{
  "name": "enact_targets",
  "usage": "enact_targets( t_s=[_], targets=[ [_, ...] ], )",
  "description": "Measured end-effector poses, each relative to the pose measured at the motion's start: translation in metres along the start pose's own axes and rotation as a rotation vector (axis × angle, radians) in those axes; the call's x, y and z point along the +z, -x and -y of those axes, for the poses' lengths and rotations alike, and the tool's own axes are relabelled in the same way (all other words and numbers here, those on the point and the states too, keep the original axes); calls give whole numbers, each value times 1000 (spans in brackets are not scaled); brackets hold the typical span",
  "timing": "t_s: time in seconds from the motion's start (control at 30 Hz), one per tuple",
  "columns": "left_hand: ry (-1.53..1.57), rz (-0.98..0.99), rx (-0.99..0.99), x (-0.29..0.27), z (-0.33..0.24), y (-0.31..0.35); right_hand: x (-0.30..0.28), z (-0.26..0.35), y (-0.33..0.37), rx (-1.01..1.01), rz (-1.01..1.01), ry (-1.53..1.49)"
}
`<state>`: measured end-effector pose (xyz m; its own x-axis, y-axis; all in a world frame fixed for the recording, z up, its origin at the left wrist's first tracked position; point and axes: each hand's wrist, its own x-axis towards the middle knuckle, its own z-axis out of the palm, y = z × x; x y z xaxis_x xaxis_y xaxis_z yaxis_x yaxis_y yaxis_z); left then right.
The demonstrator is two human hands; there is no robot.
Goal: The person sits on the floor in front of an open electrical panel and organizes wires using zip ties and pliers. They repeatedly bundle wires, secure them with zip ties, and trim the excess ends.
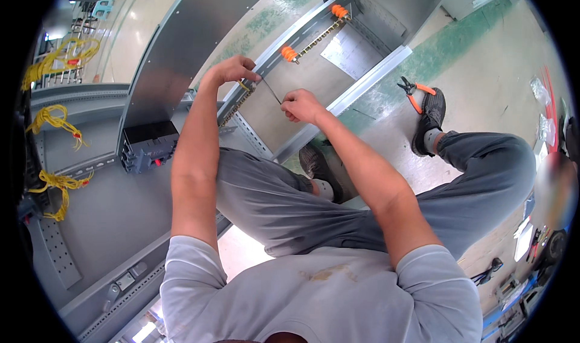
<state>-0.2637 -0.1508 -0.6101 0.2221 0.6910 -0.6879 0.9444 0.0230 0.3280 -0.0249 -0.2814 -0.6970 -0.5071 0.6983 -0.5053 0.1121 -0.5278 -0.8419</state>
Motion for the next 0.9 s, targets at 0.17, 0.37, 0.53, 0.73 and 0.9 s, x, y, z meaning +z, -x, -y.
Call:
enact_targets(
  t_s=[0.17, 0.37, 0.53, 0.73, 0.9],
  targets=[
    [301, 15, -158, -1, -9, 8, 2, 4, 6, 36, -45, -68],
    [160, 15, -108, -4, -11, 2, 9, 6, 3, 29, -114, -148],
    [110, -91, -23, 2, -4, -1, 17, 9, -10, 38, -91, -148],
    [328, -143, -220, 0, -16, 3, 20, 10, -38, -21, -115, -144],
    [553, -188, -276, 14, 10, -11, 24, 20, -59, -17, -134, -65]
  ],
)
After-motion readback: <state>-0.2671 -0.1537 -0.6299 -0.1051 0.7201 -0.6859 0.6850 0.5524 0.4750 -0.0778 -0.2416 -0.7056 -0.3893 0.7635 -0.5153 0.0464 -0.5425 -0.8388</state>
